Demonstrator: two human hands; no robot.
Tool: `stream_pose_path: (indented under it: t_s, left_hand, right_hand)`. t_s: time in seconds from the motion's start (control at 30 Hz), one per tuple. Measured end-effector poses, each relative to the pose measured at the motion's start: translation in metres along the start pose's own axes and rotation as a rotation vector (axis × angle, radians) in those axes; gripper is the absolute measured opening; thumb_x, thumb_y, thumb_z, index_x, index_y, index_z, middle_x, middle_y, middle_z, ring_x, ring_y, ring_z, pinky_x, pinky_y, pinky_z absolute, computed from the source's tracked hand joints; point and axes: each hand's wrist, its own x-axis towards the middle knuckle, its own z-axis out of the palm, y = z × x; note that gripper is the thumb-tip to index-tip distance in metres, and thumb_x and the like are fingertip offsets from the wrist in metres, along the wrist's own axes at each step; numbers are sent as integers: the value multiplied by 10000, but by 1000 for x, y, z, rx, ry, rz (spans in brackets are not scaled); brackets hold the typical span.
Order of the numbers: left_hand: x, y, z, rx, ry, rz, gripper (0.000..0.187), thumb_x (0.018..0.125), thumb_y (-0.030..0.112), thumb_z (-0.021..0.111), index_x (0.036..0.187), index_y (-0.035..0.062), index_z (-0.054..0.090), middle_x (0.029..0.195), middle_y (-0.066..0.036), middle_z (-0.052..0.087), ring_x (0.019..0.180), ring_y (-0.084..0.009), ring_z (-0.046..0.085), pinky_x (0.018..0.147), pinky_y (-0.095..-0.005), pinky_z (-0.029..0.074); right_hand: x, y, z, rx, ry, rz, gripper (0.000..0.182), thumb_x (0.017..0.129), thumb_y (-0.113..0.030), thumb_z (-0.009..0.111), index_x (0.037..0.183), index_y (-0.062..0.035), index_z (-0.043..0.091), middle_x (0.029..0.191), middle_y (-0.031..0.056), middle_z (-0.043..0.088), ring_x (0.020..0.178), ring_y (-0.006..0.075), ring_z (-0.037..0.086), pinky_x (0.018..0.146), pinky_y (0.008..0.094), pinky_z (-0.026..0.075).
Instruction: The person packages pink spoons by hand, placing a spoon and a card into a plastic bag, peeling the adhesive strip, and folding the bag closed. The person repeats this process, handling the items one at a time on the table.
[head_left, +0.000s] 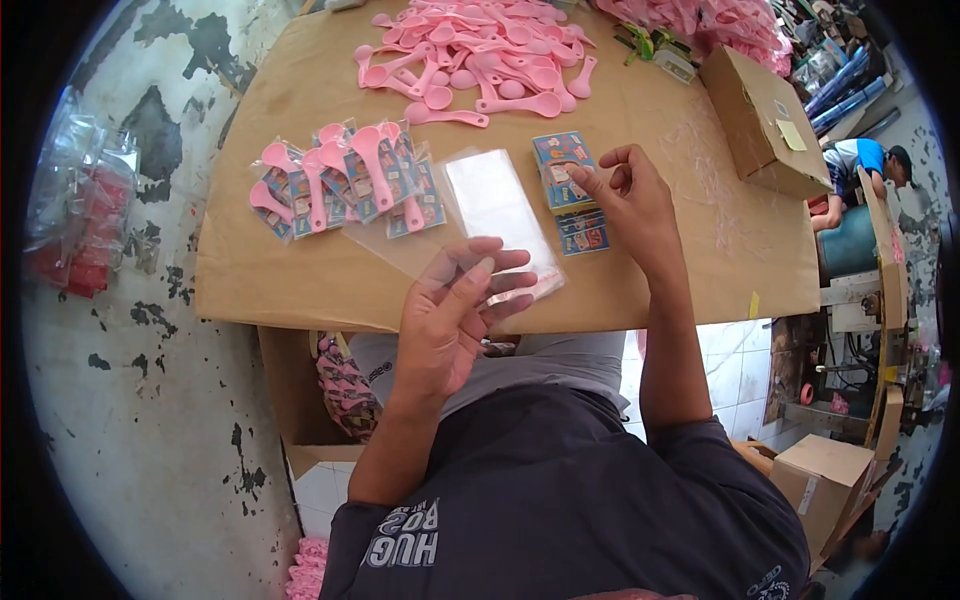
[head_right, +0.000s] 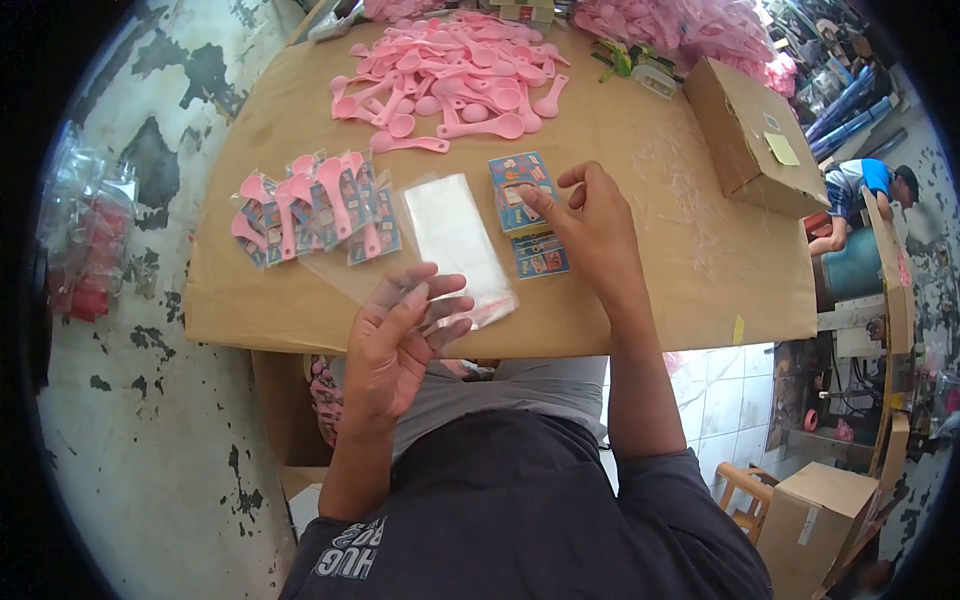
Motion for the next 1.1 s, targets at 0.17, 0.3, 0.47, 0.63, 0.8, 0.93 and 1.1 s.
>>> stream_pose_path:
  t_s: [0.17,0.3,0.47,0.63,0.8,0.93,1.1]
  left_hand:
    - [-1,-2,-6,49,50,92,291,1025,87,605,1279,-47,562,1170,-247,697,1091,-302,704,945,-401,591]
    - [0,-4,-8,92,66,187,265,1011,123,646,1208,-47,596,1102,-229,721,1000,-292,736,898,-384,609]
    - [2,-7,-13,157,99,244,218,1014,165,655,1123,-22,637,1013,-197,742,904,-284,754,831,-372,629]
    - [7,-4,-19,40,55,282,188,1001,135,669,1119,-11,661,1110,-211,730,974,-290,746,874,-387,619]
    - [16,3,3,67,130,282,253,1021,124,632,1223,-25,603,1226,-234,683,1138,-295,687,976,-385,575]
    - [23,-6,13,44,99,268,288,1032,103,603,1280,-37,563,1299,-254,642,1206,-288,653,1016,-396,553]
    - [25,-11,13,77,70,220,329,1040,120,588,1333,-21,542,1346,-252,616,1218,-271,641,1032,-402,539]
  right_hand:
    - [11,21,11,94,-57,36,403,902,-373,791,925,9,664,737,3,579,666,89,502,593,272,426]
    - [14,25,8,157,-16,74,359,926,-323,760,906,29,690,743,32,645,658,93,541,609,276,452]
    - [4,14,5,187,186,-91,287,967,-256,716,964,32,706,763,23,659,686,68,539,610,256,435]
    - [-29,-4,-12,468,116,-122,206,984,-169,703,1077,14,695,855,2,682,709,31,558,613,198,429]
    - [-86,-16,-6,622,-171,54,200,982,-162,711,1076,13,688,845,11,676,675,34,581,574,199,446]
    - [-94,-21,-1,681,-307,116,200,981,-162,717,1080,9,682,820,1,669,629,38,584,540,194,443]
    - [-92,-19,1,837,-319,205,201,995,-165,697,1094,7,667,801,9,665,613,37,606,531,191,490]
